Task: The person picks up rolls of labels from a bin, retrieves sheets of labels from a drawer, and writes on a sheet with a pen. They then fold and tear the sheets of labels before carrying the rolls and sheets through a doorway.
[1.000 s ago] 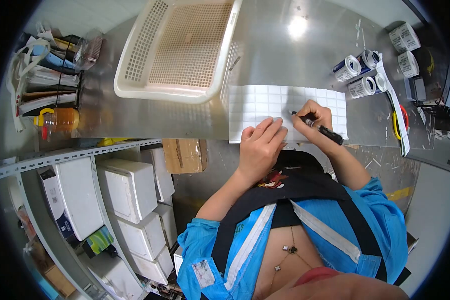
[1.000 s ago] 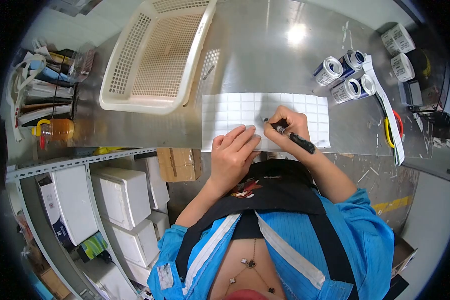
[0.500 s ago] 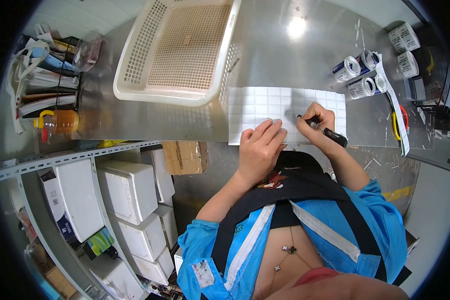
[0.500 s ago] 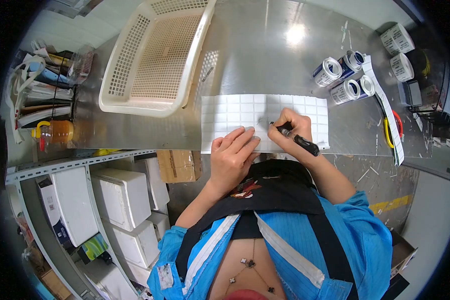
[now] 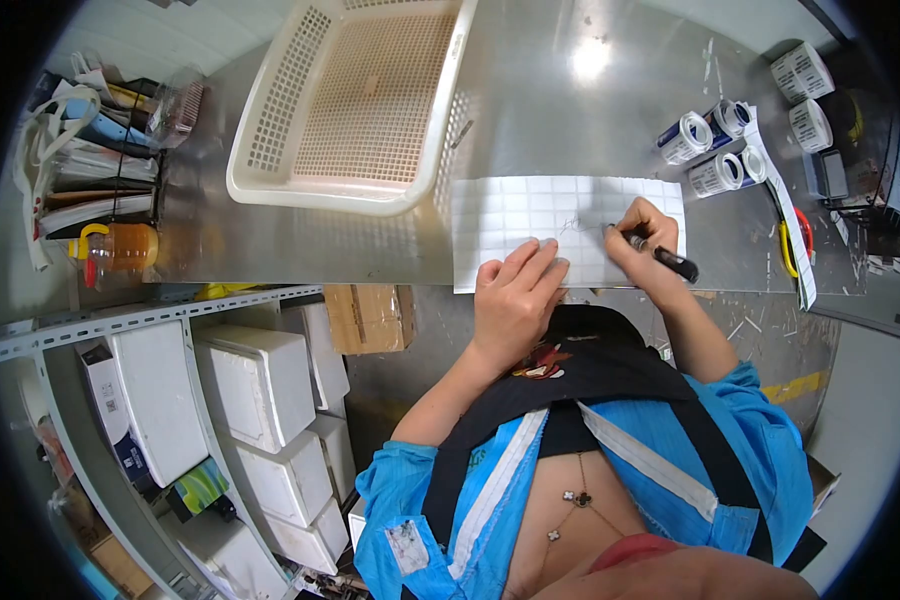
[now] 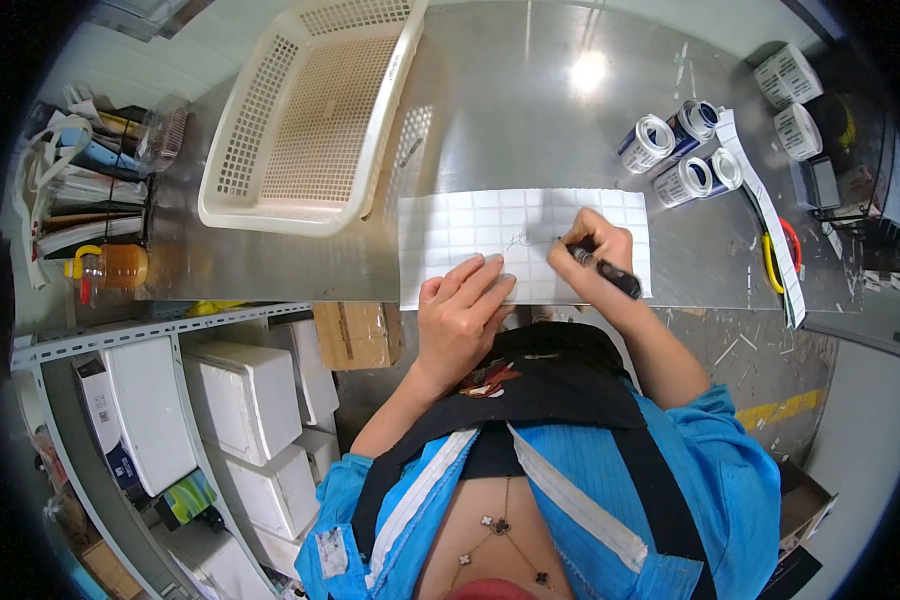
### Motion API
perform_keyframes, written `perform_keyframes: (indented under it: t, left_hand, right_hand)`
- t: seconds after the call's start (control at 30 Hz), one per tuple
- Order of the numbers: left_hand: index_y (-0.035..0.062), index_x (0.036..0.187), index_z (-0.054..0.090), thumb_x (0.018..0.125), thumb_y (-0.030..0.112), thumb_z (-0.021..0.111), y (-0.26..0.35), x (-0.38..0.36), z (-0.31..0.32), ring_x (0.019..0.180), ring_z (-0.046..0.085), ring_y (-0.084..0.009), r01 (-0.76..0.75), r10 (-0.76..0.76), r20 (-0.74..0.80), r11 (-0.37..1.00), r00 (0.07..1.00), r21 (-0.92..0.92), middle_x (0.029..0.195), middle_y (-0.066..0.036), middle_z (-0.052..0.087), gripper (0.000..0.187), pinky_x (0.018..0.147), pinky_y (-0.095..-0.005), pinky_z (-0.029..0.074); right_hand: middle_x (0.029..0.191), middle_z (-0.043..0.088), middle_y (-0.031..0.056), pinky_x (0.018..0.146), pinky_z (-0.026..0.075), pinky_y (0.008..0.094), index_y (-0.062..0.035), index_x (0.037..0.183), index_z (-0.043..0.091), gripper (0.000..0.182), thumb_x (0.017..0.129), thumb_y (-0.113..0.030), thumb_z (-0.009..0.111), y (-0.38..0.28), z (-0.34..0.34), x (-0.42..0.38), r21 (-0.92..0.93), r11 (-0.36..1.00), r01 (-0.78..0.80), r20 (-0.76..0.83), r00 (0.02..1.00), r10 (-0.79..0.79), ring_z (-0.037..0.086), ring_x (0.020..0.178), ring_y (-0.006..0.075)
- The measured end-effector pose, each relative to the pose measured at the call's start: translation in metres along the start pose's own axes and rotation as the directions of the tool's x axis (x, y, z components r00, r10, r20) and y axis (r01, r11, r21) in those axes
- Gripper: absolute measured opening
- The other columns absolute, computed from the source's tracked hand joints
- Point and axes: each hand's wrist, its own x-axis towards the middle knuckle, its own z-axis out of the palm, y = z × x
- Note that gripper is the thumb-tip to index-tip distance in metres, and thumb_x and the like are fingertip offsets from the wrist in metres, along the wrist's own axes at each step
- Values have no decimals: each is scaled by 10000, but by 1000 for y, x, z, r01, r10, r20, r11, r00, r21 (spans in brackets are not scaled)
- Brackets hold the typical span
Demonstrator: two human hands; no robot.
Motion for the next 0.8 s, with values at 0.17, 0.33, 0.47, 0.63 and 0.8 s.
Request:
perform_keyframes:
  t: [0.17, 0.33, 0.47, 0.63, 0.8]
  left_hand:
    - [115, 899, 627, 630, 136, 676, 1, -2, 2, 992, 513, -182, -10, 10, -5, 1000, 1000, 14, 1044, -14, 577, 274, 757, -315, 341]
    - [113, 877, 628, 648, 118, 653, 3, 1, 0, 974, 526, -172, -32, 34, -27, 998, 999, 53, 1016, -13, 592, 231, 745, -308, 362]
    - [102, 820, 614, 669, 47, 586, -11, 10, -5, 858, 583, -163, -155, 161, -37, 980, 986, 129, 897, -15, 628, 163, 678, -289, 409]
    - [108, 809, 603, 670, 37, 584, -16, 51, -26, 834, 600, -171, -292, 322, -85, 922, 943, 255, 899, -25, 632, 157, 670, -286, 419]
    - [94, 814, 591, 688, 64, 577, -20, 43, -2, 901, 579, -173, -334, 331, 48, 922, 942, 194, 925, -25, 619, 130, 664, -306, 433]
  right_hand:
    - [592, 506, -14, 519, 361, 195, -43, 640, 495, 167, 705, -70, 646, -4, 7, -2, 158, 987, 2, -16, 1000, 1, 424, 560, 32]
    - [627, 505, -11, 516, 349, 194, -46, 664, 493, 158, 720, -68, 640, -6, 4, -6, 250, 968, 7, -26, 1000, 0, 427, 569, 30]
    - [683, 516, -7, 545, 365, 194, -61, 806, 496, 142, 756, -40, 628, -29, -30, -24, 372, 915, 158, -248, 967, -67, 453, 597, 44]
    - [707, 532, -3, 593, 394, 199, -60, 833, 513, 144, 752, -43, 631, -20, -56, -37, 315, 912, 263, -484, 871, -84, 482, 638, 55]
    - [667, 555, 14, 576, 404, 208, -23, 720, 537, 121, 725, -86, 641, -5, -46, -12, 259, 966, -23, -91, 995, 48, 514, 638, 59]
